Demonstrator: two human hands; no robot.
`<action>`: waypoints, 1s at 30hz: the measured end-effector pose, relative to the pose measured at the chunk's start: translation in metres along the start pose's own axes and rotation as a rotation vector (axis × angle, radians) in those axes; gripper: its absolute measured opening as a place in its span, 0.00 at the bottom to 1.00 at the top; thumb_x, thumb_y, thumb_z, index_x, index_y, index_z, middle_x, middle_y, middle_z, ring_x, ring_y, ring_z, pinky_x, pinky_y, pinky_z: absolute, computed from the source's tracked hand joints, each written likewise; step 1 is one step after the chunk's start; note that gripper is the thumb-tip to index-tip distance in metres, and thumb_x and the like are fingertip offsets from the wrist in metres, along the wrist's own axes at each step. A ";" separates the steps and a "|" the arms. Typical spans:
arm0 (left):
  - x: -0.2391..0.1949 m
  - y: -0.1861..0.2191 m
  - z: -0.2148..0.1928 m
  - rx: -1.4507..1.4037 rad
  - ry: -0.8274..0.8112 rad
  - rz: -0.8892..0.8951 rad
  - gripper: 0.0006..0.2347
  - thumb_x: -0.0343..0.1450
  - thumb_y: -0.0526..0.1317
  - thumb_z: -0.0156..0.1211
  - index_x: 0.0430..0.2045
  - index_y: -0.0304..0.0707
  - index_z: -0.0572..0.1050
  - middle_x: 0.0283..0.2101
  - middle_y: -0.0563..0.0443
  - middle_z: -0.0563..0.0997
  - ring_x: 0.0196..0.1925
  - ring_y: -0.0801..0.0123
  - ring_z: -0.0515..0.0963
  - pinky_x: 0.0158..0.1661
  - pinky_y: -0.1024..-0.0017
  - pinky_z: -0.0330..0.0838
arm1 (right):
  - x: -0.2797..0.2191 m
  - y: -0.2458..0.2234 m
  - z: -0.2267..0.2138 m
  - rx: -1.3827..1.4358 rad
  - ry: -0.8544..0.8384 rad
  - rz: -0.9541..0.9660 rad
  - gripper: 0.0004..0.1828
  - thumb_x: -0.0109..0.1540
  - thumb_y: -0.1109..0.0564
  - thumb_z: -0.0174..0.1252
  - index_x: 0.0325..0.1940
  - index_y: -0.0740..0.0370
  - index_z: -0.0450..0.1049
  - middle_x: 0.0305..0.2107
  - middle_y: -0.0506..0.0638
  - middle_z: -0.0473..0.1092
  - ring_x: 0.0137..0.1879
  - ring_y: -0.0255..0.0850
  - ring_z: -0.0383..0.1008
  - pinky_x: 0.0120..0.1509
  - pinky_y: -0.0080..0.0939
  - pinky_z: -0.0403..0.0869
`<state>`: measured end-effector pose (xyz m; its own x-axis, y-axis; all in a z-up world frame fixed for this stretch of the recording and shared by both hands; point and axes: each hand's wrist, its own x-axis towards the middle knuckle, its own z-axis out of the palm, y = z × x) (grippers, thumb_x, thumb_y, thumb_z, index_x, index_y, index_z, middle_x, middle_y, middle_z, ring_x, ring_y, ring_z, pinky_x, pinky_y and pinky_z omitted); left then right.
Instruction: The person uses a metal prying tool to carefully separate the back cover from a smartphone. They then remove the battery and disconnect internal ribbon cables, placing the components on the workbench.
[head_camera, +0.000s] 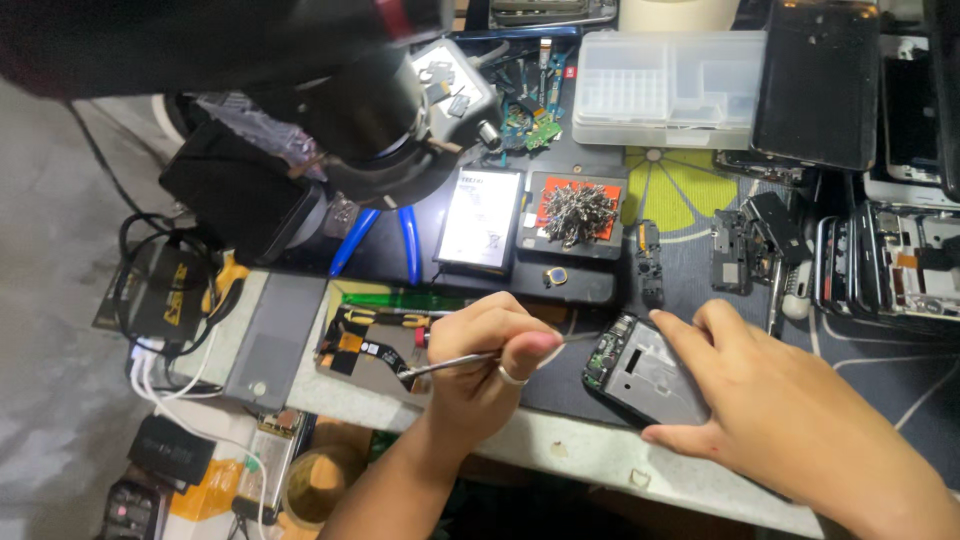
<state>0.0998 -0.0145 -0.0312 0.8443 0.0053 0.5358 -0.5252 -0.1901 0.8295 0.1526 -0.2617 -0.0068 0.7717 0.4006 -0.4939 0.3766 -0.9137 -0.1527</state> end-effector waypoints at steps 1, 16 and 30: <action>0.001 -0.001 0.000 0.032 -0.004 0.017 0.12 0.77 0.43 0.62 0.32 0.30 0.80 0.29 0.47 0.81 0.29 0.68 0.77 0.32 0.74 0.69 | 0.001 -0.001 -0.004 0.005 0.017 -0.023 0.56 0.47 0.27 0.69 0.74 0.48 0.59 0.48 0.49 0.64 0.51 0.48 0.76 0.53 0.47 0.76; 0.003 -0.012 0.012 0.273 -0.149 0.125 0.06 0.72 0.38 0.71 0.32 0.36 0.80 0.28 0.50 0.78 0.28 0.63 0.79 0.31 0.69 0.71 | 0.018 0.003 0.000 -0.075 -0.081 0.001 0.63 0.46 0.21 0.63 0.79 0.44 0.54 0.49 0.45 0.62 0.52 0.42 0.77 0.48 0.43 0.80; 0.004 -0.012 0.015 0.324 -0.229 0.109 0.08 0.71 0.38 0.73 0.32 0.35 0.78 0.27 0.51 0.75 0.27 0.63 0.77 0.29 0.67 0.69 | 0.020 0.006 0.005 -0.084 -0.044 -0.033 0.63 0.46 0.20 0.63 0.79 0.45 0.54 0.48 0.46 0.63 0.51 0.43 0.78 0.49 0.44 0.80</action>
<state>0.1109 -0.0267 -0.0418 0.8067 -0.2432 0.5385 -0.5829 -0.4771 0.6577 0.1680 -0.2595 -0.0224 0.7353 0.4255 -0.5276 0.4448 -0.8902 -0.0981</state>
